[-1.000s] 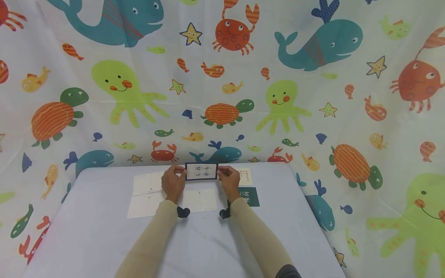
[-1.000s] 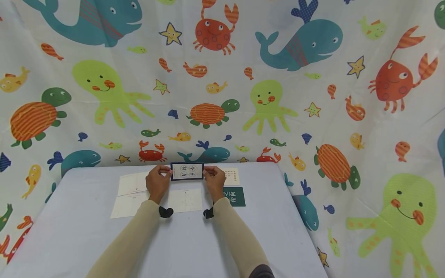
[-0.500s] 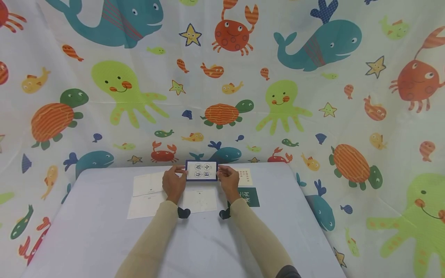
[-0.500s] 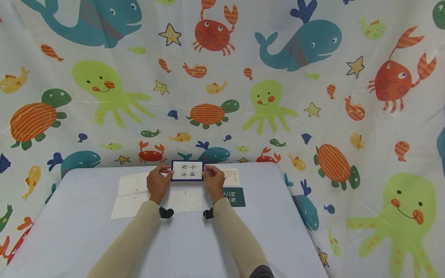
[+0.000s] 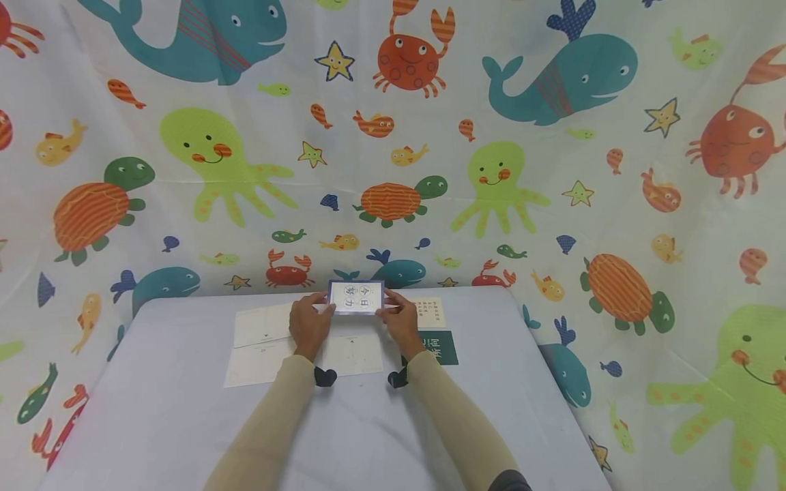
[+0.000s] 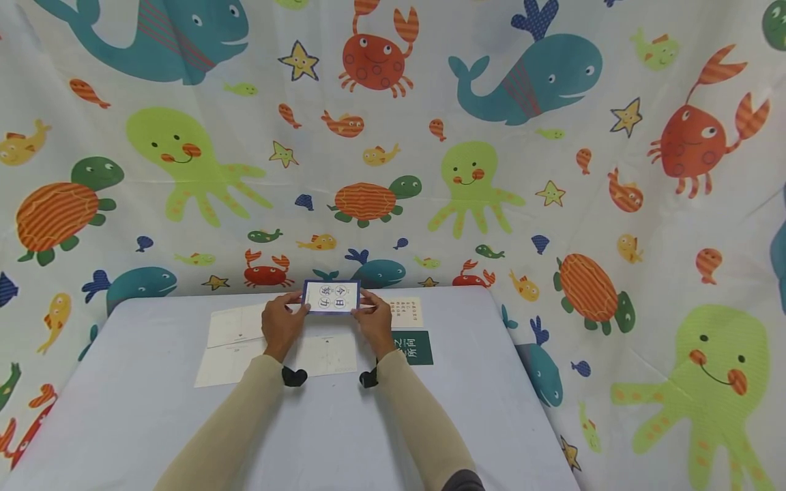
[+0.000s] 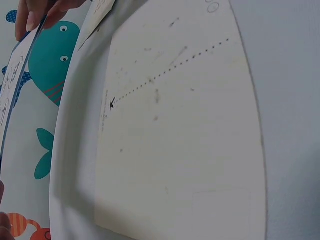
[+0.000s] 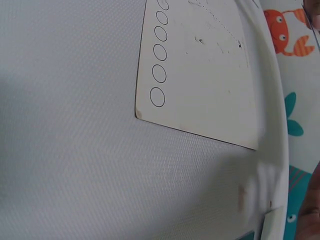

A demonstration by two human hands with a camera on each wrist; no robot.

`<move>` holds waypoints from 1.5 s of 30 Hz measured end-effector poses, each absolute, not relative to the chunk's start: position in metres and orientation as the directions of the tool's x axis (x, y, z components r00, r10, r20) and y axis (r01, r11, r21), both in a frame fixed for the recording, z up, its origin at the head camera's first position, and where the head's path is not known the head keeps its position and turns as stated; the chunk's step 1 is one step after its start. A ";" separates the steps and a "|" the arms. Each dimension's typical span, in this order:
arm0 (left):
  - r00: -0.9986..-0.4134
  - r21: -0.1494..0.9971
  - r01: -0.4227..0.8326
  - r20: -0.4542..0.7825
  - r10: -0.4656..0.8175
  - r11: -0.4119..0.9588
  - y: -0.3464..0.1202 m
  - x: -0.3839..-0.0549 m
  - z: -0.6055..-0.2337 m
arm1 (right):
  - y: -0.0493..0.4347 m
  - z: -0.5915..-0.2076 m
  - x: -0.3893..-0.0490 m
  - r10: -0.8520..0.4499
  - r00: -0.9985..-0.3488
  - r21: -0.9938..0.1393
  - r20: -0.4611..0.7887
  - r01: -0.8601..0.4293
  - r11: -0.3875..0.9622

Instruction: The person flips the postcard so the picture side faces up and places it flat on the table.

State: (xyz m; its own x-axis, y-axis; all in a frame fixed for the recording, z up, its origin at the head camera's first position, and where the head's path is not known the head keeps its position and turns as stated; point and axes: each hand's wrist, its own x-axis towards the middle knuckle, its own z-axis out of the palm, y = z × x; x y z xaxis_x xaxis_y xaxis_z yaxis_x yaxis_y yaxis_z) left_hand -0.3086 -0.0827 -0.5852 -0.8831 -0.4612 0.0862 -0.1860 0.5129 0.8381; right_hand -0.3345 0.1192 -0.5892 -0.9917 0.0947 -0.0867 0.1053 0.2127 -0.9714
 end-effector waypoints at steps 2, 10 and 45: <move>-0.887 0.835 -0.184 0.086 -0.453 0.519 -0.082 -0.307 -0.584 | 0.119 -0.589 -0.334 0.084 -0.992 -0.964 -0.098 0.115 0.238; -0.905 0.828 -0.170 0.084 -0.418 0.534 -0.081 -0.304 -0.583 | 0.120 -0.589 -0.333 0.041 -0.996 -0.959 -0.080 0.088 0.270; -0.905 0.780 -0.178 0.110 -0.412 0.600 -0.085 -0.302 -0.594 | 0.115 -0.594 -0.330 0.190 -0.979 -0.942 -0.077 0.134 0.307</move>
